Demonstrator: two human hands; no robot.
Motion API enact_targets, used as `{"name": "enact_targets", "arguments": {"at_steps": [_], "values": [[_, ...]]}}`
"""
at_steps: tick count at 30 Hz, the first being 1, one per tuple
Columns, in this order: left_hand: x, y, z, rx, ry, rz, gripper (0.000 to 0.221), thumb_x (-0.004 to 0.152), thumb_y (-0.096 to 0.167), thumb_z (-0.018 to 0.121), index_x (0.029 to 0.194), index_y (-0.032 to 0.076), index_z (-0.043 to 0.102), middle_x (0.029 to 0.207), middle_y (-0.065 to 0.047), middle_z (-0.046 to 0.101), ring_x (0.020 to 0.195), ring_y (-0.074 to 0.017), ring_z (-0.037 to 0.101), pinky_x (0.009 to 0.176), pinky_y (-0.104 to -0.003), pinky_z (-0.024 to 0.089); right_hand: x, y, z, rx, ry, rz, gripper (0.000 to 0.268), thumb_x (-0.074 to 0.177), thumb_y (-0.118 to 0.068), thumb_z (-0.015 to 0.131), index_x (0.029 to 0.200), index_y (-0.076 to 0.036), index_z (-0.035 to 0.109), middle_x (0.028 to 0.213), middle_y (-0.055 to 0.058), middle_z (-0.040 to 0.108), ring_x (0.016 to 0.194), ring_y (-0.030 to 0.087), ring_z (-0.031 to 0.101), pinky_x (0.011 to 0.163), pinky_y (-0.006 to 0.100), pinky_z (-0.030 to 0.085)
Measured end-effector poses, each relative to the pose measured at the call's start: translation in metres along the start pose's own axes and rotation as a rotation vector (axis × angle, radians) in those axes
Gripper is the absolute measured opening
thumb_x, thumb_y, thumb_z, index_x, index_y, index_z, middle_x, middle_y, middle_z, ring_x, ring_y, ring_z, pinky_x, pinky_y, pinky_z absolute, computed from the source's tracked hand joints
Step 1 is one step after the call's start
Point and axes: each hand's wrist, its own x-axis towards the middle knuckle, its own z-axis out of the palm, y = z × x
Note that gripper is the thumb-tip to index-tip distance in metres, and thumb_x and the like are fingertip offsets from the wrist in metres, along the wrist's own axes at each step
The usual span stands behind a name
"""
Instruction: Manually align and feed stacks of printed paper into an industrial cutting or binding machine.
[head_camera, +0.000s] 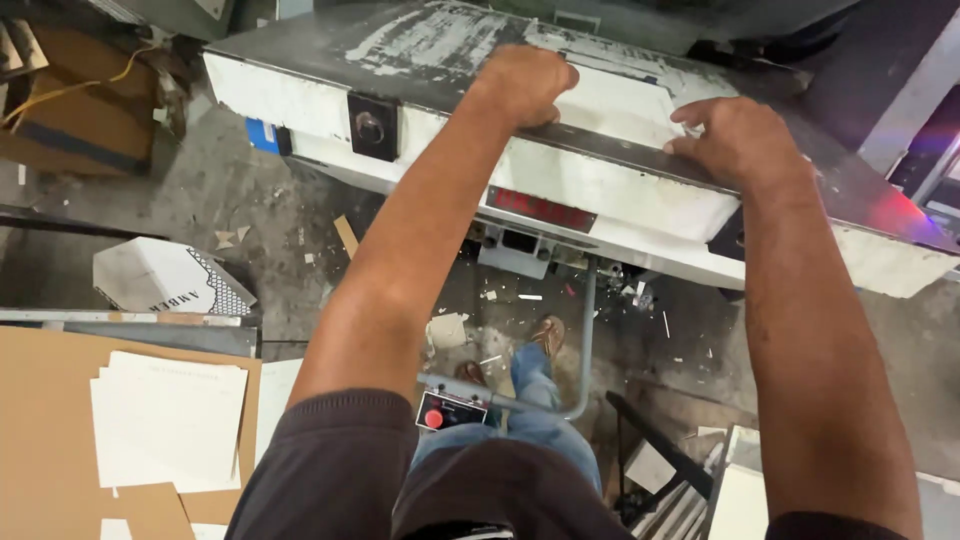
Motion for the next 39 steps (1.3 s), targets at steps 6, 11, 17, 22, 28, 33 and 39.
{"name": "enact_targets", "arguments": {"at_steps": [6,11,17,22,28,33,39], "values": [[0.013,0.001,0.008,0.029,-0.052,0.064,0.024,0.076,0.014,0.078,0.099,0.012,0.073,0.103,-0.014,0.074,0.099,-0.0361,0.07,0.084,-0.05,0.055,-0.001,-0.006,-0.004,0.02,-0.099,0.031,0.044,0.089,-0.036,0.077,0.13,-0.02,0.074,0.121,0.013,0.074,0.102,0.032,0.071,0.092,0.043,0.054],[0.019,-0.005,0.02,0.061,-0.056,0.191,0.023,0.081,0.014,0.075,0.104,0.01,0.072,0.105,-0.015,0.073,0.1,-0.0358,0.07,0.082,-0.05,0.056,0.004,0.003,0.003,-0.126,-0.062,-0.122,0.043,0.09,-0.036,0.075,0.129,-0.021,0.075,0.115,0.017,0.075,0.101,0.035,0.07,0.093,0.045,0.054],[0.014,-0.005,0.027,0.038,-0.055,0.152,0.037,0.087,0.005,0.069,0.123,0.014,0.069,0.125,-0.009,0.069,0.118,-0.0317,0.064,0.095,-0.048,0.054,0.009,0.011,0.014,-0.239,0.053,-0.285,0.036,0.092,-0.035,0.071,0.123,-0.017,0.077,0.117,0.017,0.075,0.102,0.035,0.071,0.095,0.044,0.054],[0.007,-0.001,-0.005,-0.138,-0.159,-0.065,0.075,0.084,0.036,0.077,0.148,0.017,0.043,0.145,-0.015,0.052,0.131,-0.0369,0.052,0.103,-0.052,0.042,0.019,0.02,0.024,-0.237,0.037,-0.258,0.037,0.094,-0.034,0.069,0.125,-0.016,0.077,0.107,0.016,0.077,0.099,0.035,0.071,0.094,0.044,0.054],[0.051,-0.046,0.071,-0.596,-0.026,-0.457,0.099,0.089,0.046,0.075,0.159,0.006,0.016,0.149,-0.026,0.048,0.139,-0.0384,0.048,0.115,-0.047,0.038,0.025,0.031,0.034,-0.17,0.091,-0.288,0.037,0.094,-0.032,0.069,0.126,-0.014,0.076,0.106,0.014,0.077,0.097,0.034,0.072,0.092,0.044,0.055],[0.08,-0.047,0.097,-0.729,0.227,-0.666,0.104,0.081,0.031,0.082,0.152,-0.004,0.016,0.128,-0.029,0.062,0.119,-0.0422,0.062,0.101,-0.047,0.05,0.021,0.024,0.03,-0.162,0.077,-0.282,0.037,0.093,-0.029,0.07,0.125,-0.013,0.076,0.105,0.014,0.078,0.096,0.034,0.073,0.092,0.044,0.055],[0.069,-0.006,0.029,-1.279,0.329,-0.794,0.069,0.076,-0.001,0.061,0.142,0.002,0.042,0.094,-0.02,0.073,0.053,-0.0221,0.073,0.037,-0.035,0.056,-0.009,0.01,0.003,0.036,0.084,-0.12,0.039,0.093,-0.028,0.073,0.127,-0.01,0.075,0.106,0.019,0.076,0.092,0.035,0.072,0.089,0.044,0.055]]}}
